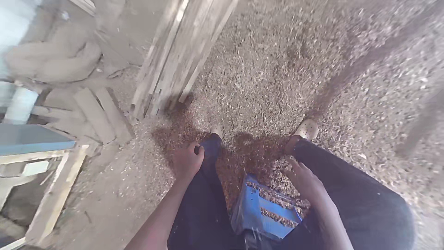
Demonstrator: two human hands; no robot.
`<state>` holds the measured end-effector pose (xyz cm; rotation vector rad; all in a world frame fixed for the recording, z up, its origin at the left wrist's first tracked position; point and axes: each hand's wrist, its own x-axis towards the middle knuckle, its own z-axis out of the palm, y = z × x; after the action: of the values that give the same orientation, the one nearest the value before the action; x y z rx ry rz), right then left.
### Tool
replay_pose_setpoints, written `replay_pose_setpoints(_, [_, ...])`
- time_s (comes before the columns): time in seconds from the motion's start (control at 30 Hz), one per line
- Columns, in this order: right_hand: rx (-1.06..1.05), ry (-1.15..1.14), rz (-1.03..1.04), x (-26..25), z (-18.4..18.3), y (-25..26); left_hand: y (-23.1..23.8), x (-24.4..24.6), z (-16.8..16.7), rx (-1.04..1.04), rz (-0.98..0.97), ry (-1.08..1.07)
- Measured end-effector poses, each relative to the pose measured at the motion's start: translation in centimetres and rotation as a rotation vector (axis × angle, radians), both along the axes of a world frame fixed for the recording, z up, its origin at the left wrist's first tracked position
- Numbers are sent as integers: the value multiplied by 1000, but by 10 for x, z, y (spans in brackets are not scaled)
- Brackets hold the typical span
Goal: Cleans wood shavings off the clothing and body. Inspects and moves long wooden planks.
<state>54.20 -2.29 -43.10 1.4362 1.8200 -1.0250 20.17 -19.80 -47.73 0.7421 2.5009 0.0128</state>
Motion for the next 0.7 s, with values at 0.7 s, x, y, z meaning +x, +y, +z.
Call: replay_pose_setpoints(0.7, [1044, 230, -457, 122, 126, -9, -7, 21, 8, 44, -66, -28])
